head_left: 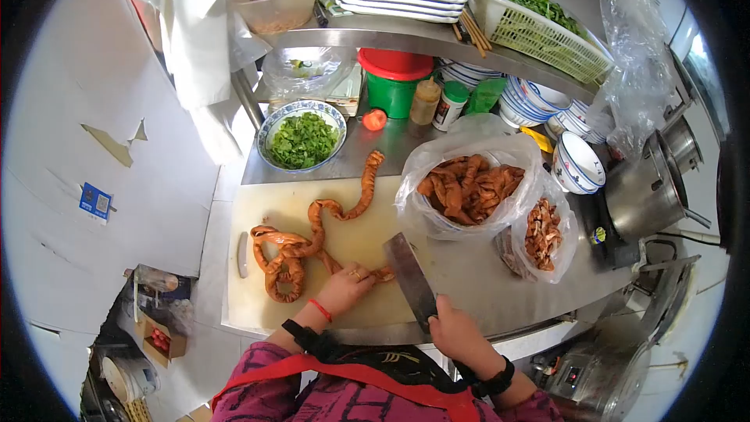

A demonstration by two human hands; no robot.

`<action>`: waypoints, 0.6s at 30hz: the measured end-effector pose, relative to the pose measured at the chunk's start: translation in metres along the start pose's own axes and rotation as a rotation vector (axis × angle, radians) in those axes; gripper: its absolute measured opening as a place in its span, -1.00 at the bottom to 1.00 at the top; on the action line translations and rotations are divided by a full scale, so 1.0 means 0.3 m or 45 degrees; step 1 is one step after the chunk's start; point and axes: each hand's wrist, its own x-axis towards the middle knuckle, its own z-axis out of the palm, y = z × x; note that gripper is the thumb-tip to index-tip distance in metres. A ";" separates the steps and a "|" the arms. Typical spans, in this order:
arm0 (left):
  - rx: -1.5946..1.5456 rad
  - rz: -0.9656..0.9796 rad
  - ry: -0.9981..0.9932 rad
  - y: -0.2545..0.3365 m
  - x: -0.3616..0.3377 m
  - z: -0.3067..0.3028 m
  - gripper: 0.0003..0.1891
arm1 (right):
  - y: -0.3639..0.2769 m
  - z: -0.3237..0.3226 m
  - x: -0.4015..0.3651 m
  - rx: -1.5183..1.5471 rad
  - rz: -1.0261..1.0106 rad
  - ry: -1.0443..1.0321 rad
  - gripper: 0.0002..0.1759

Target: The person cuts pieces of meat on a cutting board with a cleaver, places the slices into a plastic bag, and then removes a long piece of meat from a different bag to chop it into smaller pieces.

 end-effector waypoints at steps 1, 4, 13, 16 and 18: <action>-0.024 0.014 0.001 0.007 -0.010 0.009 -0.78 | 0.013 0.019 0.011 0.002 -0.059 -0.010 -0.73; -0.086 -0.024 -0.001 0.029 -0.014 0.003 -0.76 | 0.005 0.036 0.030 -0.039 -0.117 -0.055 -0.72; -0.197 -0.051 0.035 0.030 -0.020 0.014 -0.78 | -0.028 0.137 0.198 -0.162 -0.091 0.022 -0.74; -0.176 -0.024 0.028 0.028 -0.026 0.012 -0.80 | -0.027 0.131 0.183 -0.133 -0.045 0.136 -0.74; -0.156 -0.025 -0.002 0.033 -0.029 0.018 -0.81 | -0.041 0.102 0.147 -0.110 -0.008 0.152 -0.74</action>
